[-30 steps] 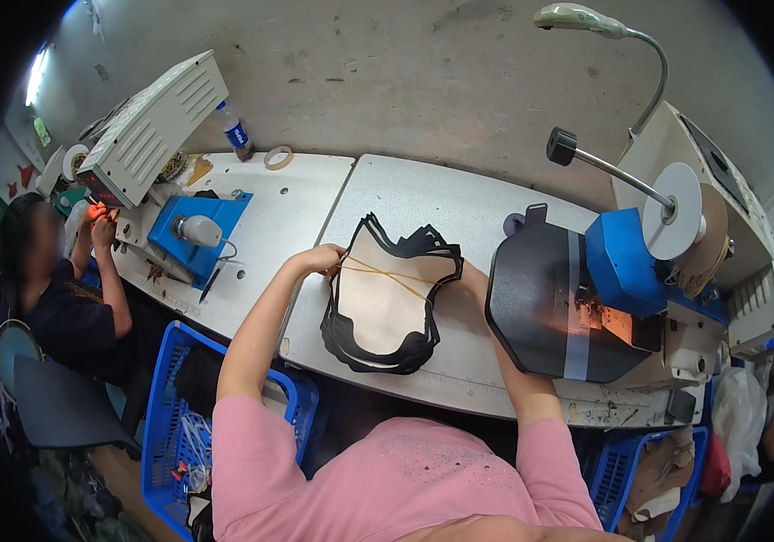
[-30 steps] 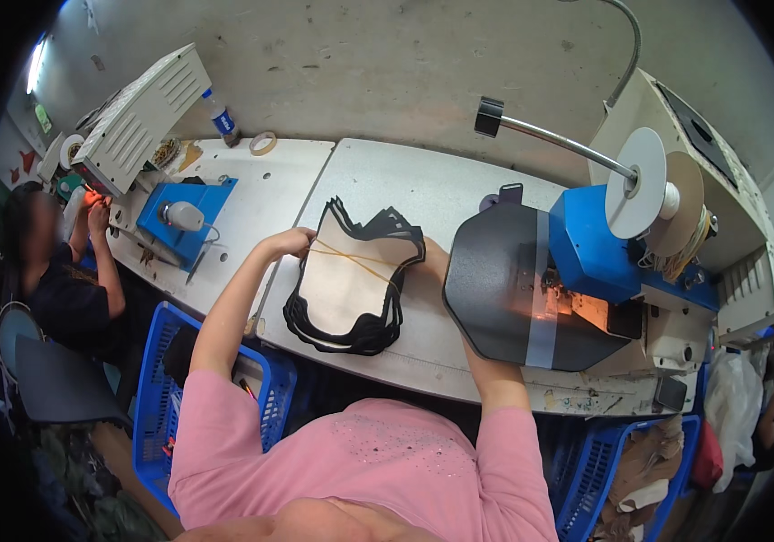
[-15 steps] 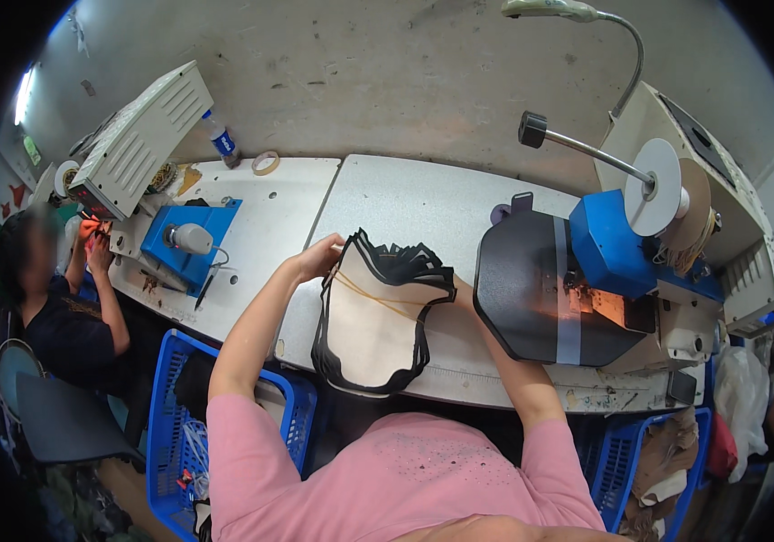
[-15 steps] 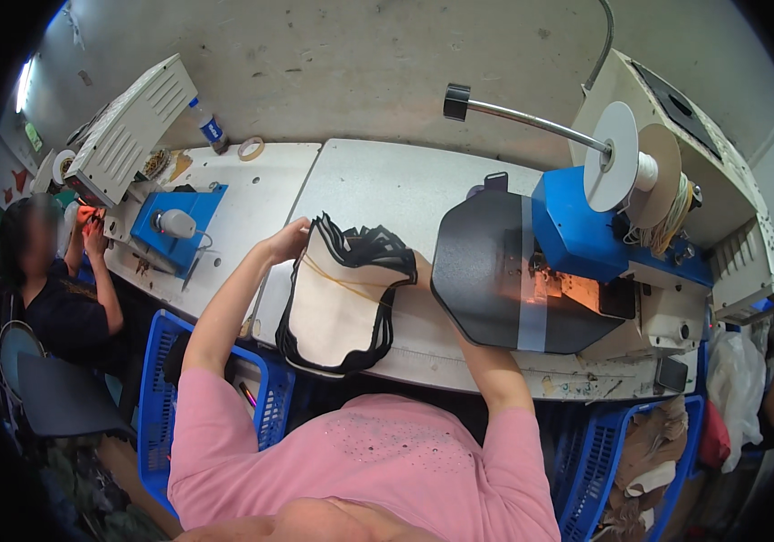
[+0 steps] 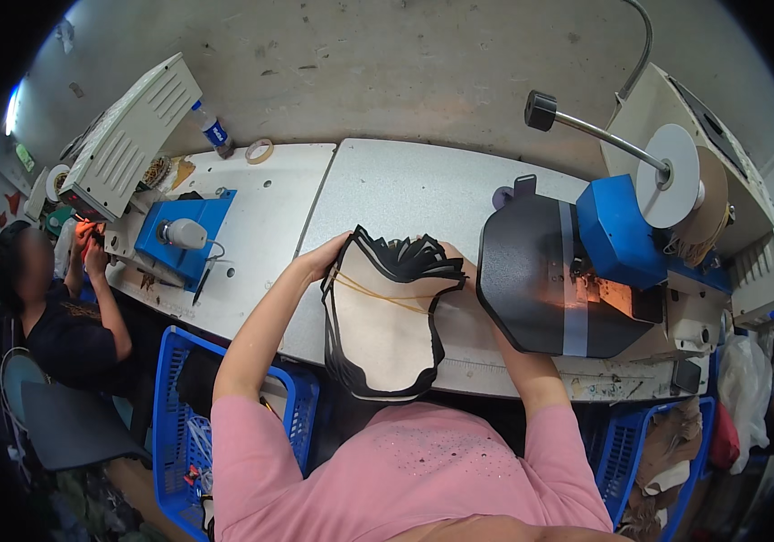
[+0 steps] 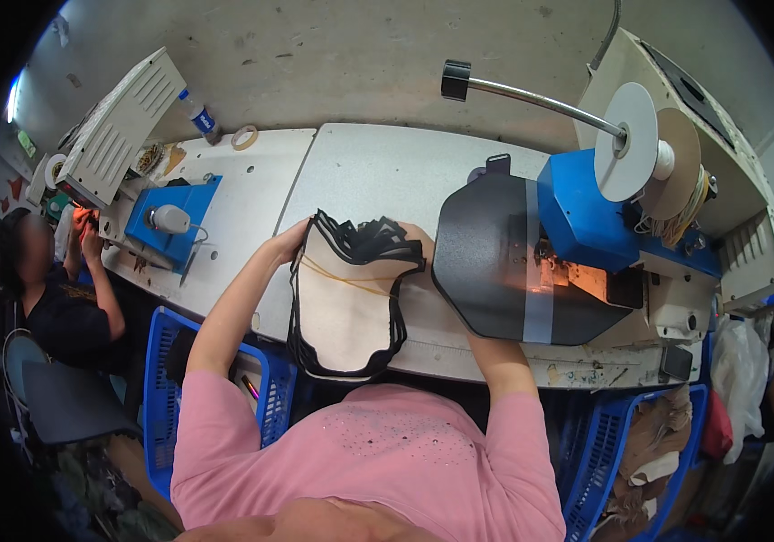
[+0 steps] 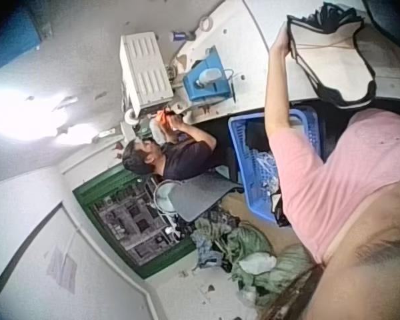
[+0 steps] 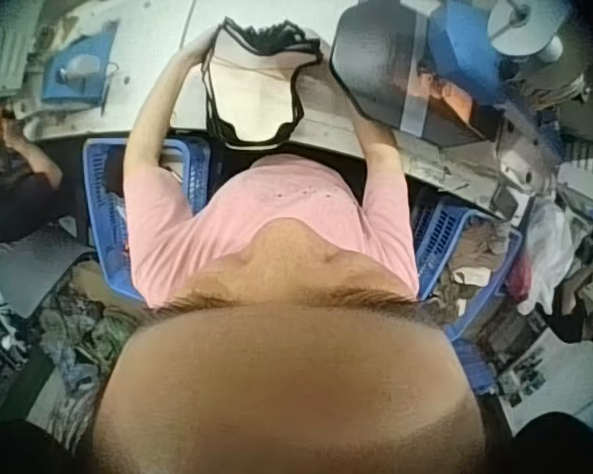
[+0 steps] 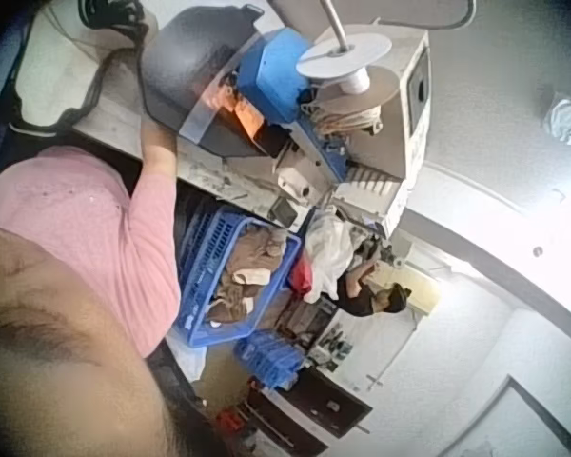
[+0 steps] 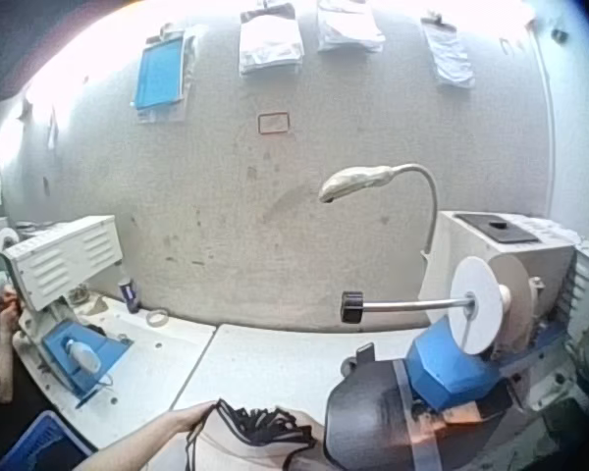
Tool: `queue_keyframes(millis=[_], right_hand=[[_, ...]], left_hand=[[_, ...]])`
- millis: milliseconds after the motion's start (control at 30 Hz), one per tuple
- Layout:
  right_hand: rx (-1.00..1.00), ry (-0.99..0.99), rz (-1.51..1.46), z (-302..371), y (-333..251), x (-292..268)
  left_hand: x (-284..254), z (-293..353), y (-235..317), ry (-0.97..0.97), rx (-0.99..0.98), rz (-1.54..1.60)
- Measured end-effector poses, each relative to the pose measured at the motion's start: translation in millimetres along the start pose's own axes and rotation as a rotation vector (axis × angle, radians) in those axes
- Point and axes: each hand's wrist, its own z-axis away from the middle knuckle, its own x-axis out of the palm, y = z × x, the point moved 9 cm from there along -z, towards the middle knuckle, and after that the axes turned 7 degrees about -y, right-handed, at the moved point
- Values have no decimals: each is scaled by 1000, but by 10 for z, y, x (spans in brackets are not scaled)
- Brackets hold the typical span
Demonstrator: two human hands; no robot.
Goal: The person sews the edges of multiple beige fabric pieces with black trim using a sewing machine. They feed each piece through the machine one by one, guiding the fabric with both hands. After sewing, the person stacks the finished pieces and secures the stack with a rubber band.
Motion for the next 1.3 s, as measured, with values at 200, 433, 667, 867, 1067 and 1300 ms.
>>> queue_keyframes(millis=[200, 433, 667, 867, 1067, 1300], right_hand=[[46, -57, -155, -174, 31, 4], [87, -74, -319, -336, 22, -47], [-60, 100, 351, -356, -299, -102], [270, 97, 370, -290, -191, 5], [34, 18, 324, -199, -307, -35], [-62, -118, 288, -142, -305, 148]], left_hand=[[-108, -199, -93, -50, -132, 41], [454, -466, 181, -498, -147, -146], [521, -473, 257, -631, 7, -324], [394, -358, 169, -540, -19, -283], [272, -373, 216, -254, -107, -286], [-214, 74, 106, -90, -21, -704]])
